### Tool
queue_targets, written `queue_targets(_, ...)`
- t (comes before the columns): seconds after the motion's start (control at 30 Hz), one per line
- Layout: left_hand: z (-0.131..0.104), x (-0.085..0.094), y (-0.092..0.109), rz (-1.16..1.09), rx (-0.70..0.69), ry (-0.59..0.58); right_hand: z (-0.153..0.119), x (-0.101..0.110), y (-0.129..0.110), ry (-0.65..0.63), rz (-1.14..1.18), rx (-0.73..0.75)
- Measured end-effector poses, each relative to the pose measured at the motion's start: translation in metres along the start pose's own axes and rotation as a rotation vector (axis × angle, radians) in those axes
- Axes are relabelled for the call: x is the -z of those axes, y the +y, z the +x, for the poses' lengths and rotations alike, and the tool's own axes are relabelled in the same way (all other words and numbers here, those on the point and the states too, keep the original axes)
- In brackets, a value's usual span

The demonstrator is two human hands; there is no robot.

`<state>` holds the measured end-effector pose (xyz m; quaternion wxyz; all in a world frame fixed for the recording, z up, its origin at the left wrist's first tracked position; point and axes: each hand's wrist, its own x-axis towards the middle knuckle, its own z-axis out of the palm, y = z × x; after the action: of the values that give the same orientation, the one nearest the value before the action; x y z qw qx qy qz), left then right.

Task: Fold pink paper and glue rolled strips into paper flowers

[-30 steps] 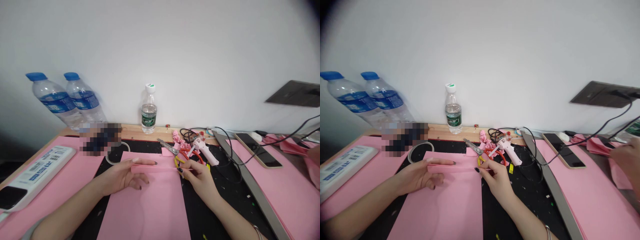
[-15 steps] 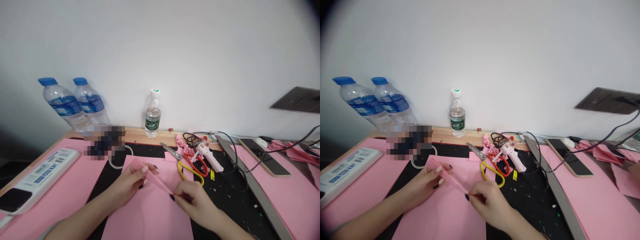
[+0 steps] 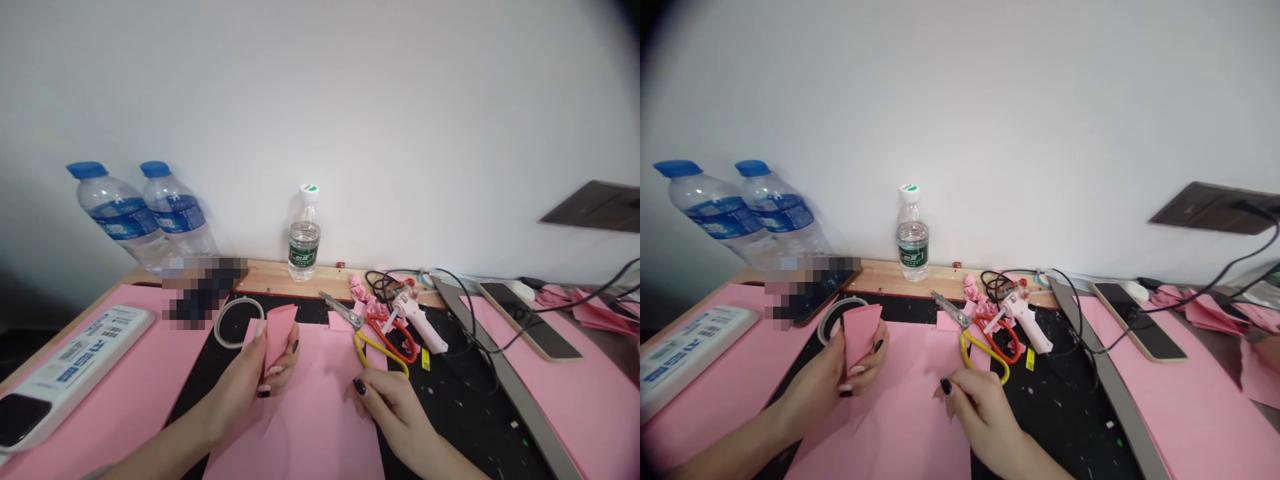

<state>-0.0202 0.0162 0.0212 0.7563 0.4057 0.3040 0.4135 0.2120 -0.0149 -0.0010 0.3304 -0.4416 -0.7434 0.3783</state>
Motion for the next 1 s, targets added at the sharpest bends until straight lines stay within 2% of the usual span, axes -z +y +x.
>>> queue_targets(0.1, -0.002, -0.008, 0.012, 0.471, -0.308, 0.020, 0.001, 0.003, -0.003, 0.043, 0.032, 0.033)
queue_targets(0.17, -0.001, -0.013, 0.017, 0.728, -0.465, 0.003, 0.002, 0.006, -0.007, 0.040, 0.003, 0.067)
queue_targets(0.27, 0.006, -0.014, 0.016, 0.954, -0.504, -0.052, 0.005, 0.009, -0.013, 0.010, -0.030, 0.099)
queue_targets(0.37, 0.017, -0.008, 0.006, 1.070, -0.471, -0.109, 0.011, 0.008, -0.014, -0.012, 0.022, 0.104)
queue_targets(0.47, 0.027, 0.000, -0.009, 1.205, -0.557, -0.136, 0.018, 0.003, -0.011, 0.027, 0.119, 0.105)
queue_targets(0.6, 0.034, 0.003, -0.024, 1.393, -0.871, -0.133, 0.021, -0.005, -0.004, 0.132, 0.241, 0.100)
queue_targets(0.7, 0.037, 0.001, -0.029, 1.467, -1.040, -0.115, 0.016, -0.007, -0.001, 0.098, 0.247, 0.097)
queue_targets(0.83, 0.036, -0.001, -0.030, 1.489, -1.108, -0.079, 0.010, -0.005, -0.001, 0.057, 0.168, 0.121)
queue_targets(1.0, 0.034, 0.000, -0.031, 1.469, -1.084, -0.092, 0.010, -0.004, -0.004, 0.032, 0.108, 0.179)
